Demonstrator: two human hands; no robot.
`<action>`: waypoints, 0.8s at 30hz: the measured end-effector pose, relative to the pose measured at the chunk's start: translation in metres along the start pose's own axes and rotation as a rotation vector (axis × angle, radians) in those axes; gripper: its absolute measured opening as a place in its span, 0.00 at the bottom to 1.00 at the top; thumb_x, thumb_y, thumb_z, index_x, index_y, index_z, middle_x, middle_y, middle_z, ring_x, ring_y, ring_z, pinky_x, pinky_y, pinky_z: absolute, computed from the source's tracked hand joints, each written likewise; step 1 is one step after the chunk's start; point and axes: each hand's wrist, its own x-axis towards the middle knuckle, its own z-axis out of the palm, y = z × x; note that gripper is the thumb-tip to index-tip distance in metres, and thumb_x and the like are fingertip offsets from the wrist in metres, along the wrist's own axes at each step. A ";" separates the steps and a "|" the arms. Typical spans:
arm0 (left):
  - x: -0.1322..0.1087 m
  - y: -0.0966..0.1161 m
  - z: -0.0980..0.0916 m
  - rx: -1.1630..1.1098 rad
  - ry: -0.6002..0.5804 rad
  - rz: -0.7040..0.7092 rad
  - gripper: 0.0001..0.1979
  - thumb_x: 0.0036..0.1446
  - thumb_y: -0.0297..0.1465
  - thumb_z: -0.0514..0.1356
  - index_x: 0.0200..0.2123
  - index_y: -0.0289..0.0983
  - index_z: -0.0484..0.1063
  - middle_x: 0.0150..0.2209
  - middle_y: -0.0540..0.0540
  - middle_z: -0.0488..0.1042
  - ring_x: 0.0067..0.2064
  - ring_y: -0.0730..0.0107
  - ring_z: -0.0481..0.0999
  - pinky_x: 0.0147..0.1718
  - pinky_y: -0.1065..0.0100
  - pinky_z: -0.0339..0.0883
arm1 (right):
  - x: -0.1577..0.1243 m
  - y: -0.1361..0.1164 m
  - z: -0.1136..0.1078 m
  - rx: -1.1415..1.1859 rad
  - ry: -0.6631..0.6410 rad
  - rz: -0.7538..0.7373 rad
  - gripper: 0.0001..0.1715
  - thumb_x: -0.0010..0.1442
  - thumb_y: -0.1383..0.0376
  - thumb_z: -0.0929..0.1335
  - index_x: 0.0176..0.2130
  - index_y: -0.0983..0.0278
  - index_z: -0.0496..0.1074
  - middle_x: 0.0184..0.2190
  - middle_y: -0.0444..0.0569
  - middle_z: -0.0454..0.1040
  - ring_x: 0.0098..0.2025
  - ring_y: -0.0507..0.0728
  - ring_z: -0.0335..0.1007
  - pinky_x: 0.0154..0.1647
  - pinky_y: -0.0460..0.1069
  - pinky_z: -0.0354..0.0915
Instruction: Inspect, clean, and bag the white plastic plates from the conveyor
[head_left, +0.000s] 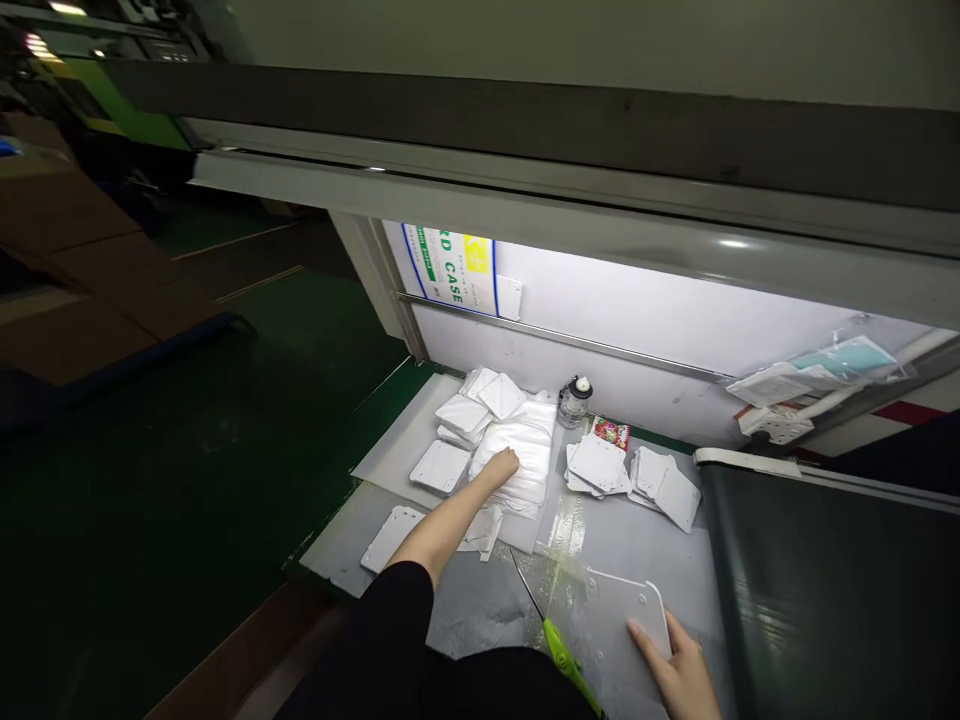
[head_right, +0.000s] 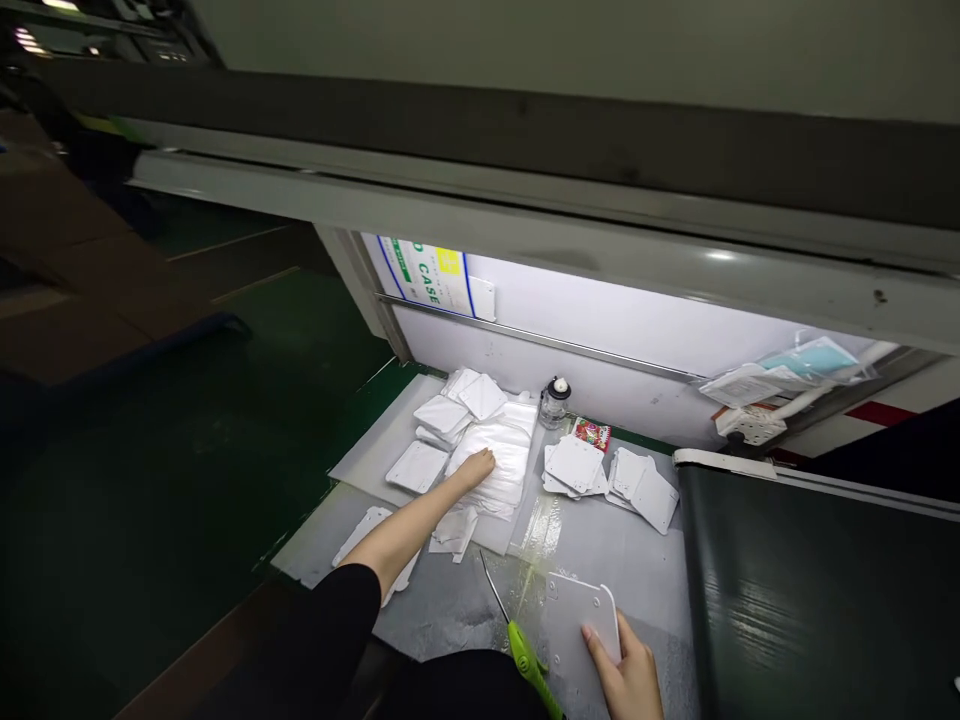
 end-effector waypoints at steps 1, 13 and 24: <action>0.005 -0.003 -0.002 0.113 -0.005 -0.033 0.16 0.61 0.36 0.56 0.50 0.36 0.68 0.52 0.42 0.69 0.50 0.60 0.71 0.48 0.55 0.69 | 0.001 0.004 -0.001 0.010 0.022 0.015 0.27 0.51 0.45 0.68 0.40 0.63 0.76 0.39 0.51 0.80 0.44 0.67 0.76 0.38 0.49 0.73; 0.049 -0.016 -0.026 1.095 -0.111 -0.018 0.16 0.61 0.37 0.56 0.48 0.34 0.68 0.49 0.42 0.71 0.48 0.62 0.72 0.47 0.54 0.68 | 0.021 0.002 0.022 0.105 -0.009 0.090 0.29 0.52 0.48 0.68 0.45 0.66 0.75 0.44 0.55 0.78 0.46 0.66 0.75 0.42 0.51 0.71; 0.048 -0.036 -0.027 1.086 -0.257 0.073 0.15 0.61 0.35 0.57 0.48 0.34 0.68 0.50 0.42 0.70 0.49 0.62 0.71 0.48 0.54 0.68 | 0.016 0.012 0.037 0.096 -0.064 0.113 0.29 0.56 0.50 0.65 0.49 0.67 0.72 0.44 0.55 0.78 0.47 0.65 0.73 0.46 0.52 0.69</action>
